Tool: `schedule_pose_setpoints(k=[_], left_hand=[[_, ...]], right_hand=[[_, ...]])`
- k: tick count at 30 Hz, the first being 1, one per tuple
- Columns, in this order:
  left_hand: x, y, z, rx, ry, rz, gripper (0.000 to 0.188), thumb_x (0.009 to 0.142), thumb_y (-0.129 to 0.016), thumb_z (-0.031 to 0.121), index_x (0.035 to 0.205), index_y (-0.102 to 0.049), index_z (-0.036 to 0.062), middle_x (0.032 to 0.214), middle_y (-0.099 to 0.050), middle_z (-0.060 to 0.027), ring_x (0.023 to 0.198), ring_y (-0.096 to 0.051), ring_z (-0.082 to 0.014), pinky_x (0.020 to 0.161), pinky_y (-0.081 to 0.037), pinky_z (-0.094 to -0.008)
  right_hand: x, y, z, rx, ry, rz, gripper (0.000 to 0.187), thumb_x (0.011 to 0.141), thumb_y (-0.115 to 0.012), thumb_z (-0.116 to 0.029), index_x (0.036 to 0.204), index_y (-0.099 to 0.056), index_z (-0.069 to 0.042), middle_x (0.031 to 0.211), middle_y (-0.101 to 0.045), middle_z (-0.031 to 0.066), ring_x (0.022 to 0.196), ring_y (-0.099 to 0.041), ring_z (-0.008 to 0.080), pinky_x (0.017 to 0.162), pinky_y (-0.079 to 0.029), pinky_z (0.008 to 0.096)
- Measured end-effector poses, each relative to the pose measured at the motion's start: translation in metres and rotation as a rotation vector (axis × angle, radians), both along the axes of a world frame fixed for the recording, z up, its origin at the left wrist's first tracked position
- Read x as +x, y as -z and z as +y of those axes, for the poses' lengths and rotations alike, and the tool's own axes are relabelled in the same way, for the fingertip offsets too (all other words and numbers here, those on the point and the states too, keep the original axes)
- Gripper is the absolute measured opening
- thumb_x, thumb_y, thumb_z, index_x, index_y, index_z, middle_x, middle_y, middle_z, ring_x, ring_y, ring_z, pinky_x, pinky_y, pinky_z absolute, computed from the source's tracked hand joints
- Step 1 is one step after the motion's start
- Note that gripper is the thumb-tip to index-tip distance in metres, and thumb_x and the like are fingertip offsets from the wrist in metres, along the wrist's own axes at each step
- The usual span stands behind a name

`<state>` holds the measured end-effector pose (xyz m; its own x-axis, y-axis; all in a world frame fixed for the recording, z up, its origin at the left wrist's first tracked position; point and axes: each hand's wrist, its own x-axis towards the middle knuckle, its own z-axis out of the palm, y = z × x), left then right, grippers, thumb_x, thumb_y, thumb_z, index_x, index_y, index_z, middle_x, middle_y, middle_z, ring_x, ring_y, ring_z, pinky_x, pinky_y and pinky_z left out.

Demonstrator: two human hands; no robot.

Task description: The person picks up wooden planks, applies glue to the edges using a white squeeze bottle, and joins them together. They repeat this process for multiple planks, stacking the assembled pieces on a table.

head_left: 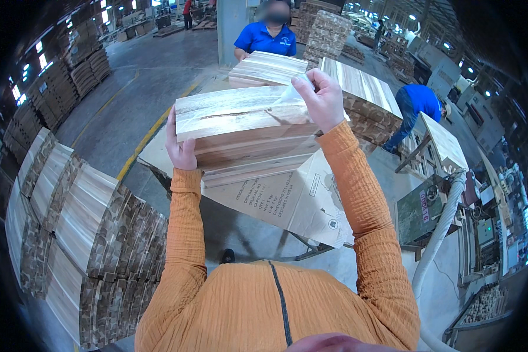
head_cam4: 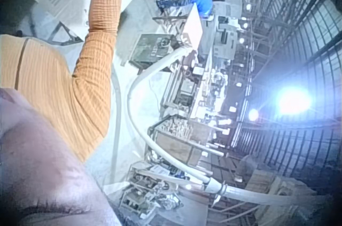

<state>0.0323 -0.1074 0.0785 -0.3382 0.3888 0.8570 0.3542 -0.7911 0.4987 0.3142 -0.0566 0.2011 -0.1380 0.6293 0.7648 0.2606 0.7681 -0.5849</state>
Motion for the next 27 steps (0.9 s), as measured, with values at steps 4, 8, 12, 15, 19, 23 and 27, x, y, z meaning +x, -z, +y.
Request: schedule_pose_setpoints(k=[4, 8, 12, 15, 19, 23, 27], left_hand=[[0.000, -0.002, 0.006, 0.018, 0.013, -0.002, 0.085, 0.082, -0.055, 0.057, 0.138, -0.036, -0.0043, 0.134, -0.047, -0.0176, 0.124, -0.045, -0.0265, 0.104, -0.033, -0.0364], [0.003, -0.002, 0.007, 0.027, 0.043, -0.028, 0.086, 0.081, -0.056, 0.058, 0.138, -0.036, -0.0044, 0.135, -0.046, -0.0178, 0.125, -0.044, -0.0265, 0.104, -0.033, -0.0364], [-0.001, -0.004, 0.005, 0.022, 0.020, 0.004, 0.088, 0.081, -0.056, 0.059, 0.138, -0.035, -0.0048, 0.136, -0.045, -0.0179, 0.126, -0.044, -0.0265, 0.105, -0.032, -0.0364], [0.002, -0.005, 0.004, 0.013, 0.033, -0.008, 0.088, 0.081, -0.056, 0.059, 0.138, -0.035, -0.0050, 0.136, -0.045, -0.0179, 0.126, -0.043, -0.0265, 0.105, -0.032, -0.0364], [0.001, -0.004, 0.007, 0.029, 0.042, -0.021, 0.088, 0.081, -0.056, 0.059, 0.138, -0.035, -0.0052, 0.136, -0.045, -0.0181, 0.126, -0.043, -0.0266, 0.105, -0.032, -0.0365], [-0.002, -0.001, 0.009, 0.033, 0.027, -0.007, 0.088, 0.081, -0.055, 0.059, 0.138, -0.035, -0.0051, 0.136, -0.045, -0.0182, 0.126, -0.043, -0.0267, 0.105, -0.032, -0.0366], [-0.002, -0.002, 0.009, 0.026, 0.008, 0.007, 0.089, 0.081, -0.055, 0.061, 0.138, -0.035, -0.0046, 0.136, -0.045, -0.0182, 0.126, -0.043, -0.0266, 0.105, -0.032, -0.0366]], right_hand=[[0.002, -0.005, 0.002, 0.014, 0.028, -0.011, 0.027, 0.081, -0.068, -0.024, 0.072, -0.060, 0.000, 0.056, -0.051, 0.0014, 0.052, -0.045, 0.0076, 0.049, -0.037, 0.0257], [0.004, -0.004, 0.003, 0.001, 0.029, 0.009, 0.026, 0.081, -0.067, -0.023, 0.071, -0.060, 0.000, 0.056, -0.051, 0.0009, 0.052, -0.044, 0.0073, 0.049, -0.037, 0.0258], [0.006, -0.006, 0.002, 0.022, 0.040, -0.003, 0.026, 0.081, -0.067, -0.023, 0.071, -0.060, 0.000, 0.056, -0.051, 0.0008, 0.052, -0.044, 0.0072, 0.049, -0.037, 0.0255], [0.009, -0.005, 0.004, 0.027, 0.059, -0.005, 0.025, 0.081, -0.067, -0.023, 0.072, -0.060, -0.001, 0.056, -0.051, 0.0008, 0.052, -0.044, 0.0071, 0.049, -0.037, 0.0252], [0.011, -0.005, 0.005, 0.034, 0.050, 0.011, 0.025, 0.082, -0.067, -0.022, 0.072, -0.059, 0.000, 0.056, -0.051, 0.0008, 0.052, -0.044, 0.0069, 0.049, -0.037, 0.0251], [0.013, -0.006, 0.005, 0.039, 0.064, 0.001, 0.025, 0.082, -0.067, -0.022, 0.072, -0.059, 0.000, 0.056, -0.051, 0.0011, 0.053, -0.044, 0.0068, 0.049, -0.037, 0.0252], [0.014, -0.007, 0.005, 0.037, 0.066, -0.005, 0.024, 0.082, -0.066, -0.022, 0.072, -0.059, 0.000, 0.057, -0.051, 0.0013, 0.053, -0.044, 0.0071, 0.049, -0.037, 0.0252]])
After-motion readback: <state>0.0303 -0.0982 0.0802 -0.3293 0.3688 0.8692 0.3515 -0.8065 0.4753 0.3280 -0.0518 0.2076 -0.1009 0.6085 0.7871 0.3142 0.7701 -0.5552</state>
